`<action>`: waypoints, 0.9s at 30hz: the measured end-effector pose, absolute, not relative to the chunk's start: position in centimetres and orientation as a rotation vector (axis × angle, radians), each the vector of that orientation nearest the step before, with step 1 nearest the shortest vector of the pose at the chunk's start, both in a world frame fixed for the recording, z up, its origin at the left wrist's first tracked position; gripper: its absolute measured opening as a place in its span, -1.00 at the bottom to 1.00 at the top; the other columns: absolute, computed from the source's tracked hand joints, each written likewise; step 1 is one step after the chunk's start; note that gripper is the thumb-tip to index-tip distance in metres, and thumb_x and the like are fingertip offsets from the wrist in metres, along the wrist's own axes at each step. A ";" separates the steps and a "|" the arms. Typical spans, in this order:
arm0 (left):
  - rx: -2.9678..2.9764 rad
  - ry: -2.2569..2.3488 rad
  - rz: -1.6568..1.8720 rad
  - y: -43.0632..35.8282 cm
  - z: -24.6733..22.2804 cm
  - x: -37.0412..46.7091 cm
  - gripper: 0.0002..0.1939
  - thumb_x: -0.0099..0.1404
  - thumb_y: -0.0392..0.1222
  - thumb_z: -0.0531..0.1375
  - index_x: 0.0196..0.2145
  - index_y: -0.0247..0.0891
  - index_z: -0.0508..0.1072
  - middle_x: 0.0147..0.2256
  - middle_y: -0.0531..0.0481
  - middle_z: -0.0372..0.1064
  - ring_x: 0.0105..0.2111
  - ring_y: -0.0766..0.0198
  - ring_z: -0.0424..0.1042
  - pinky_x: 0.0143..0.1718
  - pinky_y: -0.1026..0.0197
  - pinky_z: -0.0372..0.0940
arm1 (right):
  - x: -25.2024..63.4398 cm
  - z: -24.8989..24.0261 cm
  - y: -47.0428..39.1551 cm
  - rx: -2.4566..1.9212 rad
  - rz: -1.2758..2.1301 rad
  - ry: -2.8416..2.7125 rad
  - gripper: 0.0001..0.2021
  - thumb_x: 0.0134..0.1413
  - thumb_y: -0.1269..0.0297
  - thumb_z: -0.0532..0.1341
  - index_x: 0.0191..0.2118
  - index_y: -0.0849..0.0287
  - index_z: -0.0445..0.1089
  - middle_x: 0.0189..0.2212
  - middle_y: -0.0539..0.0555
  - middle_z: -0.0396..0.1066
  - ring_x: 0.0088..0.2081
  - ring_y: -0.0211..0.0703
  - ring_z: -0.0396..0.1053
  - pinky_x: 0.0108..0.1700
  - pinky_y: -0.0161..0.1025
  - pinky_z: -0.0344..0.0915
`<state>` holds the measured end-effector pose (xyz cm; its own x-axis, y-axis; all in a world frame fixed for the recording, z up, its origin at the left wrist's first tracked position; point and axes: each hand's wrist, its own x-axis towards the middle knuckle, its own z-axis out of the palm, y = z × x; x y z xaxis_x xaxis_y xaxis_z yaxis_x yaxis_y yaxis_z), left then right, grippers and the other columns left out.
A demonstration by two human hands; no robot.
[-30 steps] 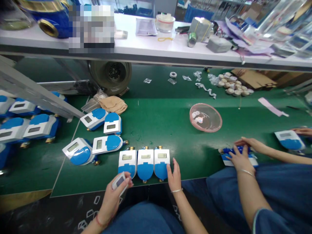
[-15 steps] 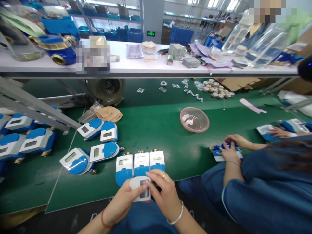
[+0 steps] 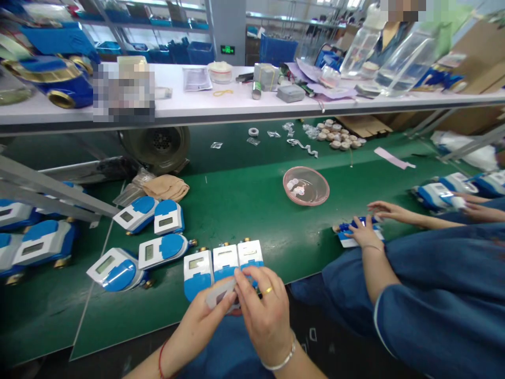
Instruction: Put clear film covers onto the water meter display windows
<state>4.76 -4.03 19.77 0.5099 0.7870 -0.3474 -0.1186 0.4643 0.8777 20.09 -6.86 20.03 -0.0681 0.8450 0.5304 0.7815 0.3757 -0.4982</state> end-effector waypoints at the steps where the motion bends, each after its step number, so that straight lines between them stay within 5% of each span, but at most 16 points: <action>1: 0.934 0.861 0.649 -4.0 19.9 4.7 -0.56 0.29 0.08 0.19 0.00 -0.25 0.51 -0.07 -0.17 0.48 -0.14 0.07 0.47 -0.17 0.11 0.48 | 20.1 20.1 -6.8 -1.391 0.087 -1.858 -0.54 0.14 0.56 0.20 0.15 0.11 0.37 -0.21 0.19 0.46 -0.18 -0.04 0.40 -0.14 -0.07 0.42; 27: 0.946 0.874 0.590 -3.7 22.1 4.7 -0.53 0.28 0.12 0.18 0.02 -0.19 0.51 -0.04 -0.17 0.48 -0.16 0.02 0.49 -0.23 0.06 0.51 | 20.8 20.4 -6.6 -1.163 0.031 -1.813 -0.50 0.12 0.63 0.20 0.16 0.14 0.36 -0.23 0.18 0.47 -0.20 -0.10 0.47 -0.24 -0.19 0.50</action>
<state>4.71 -3.66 22.09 0.5311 0.7601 -0.3744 -0.0623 0.4756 0.8774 20.77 -6.62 20.41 -0.0986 0.7165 0.6906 0.6926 0.5477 -0.4693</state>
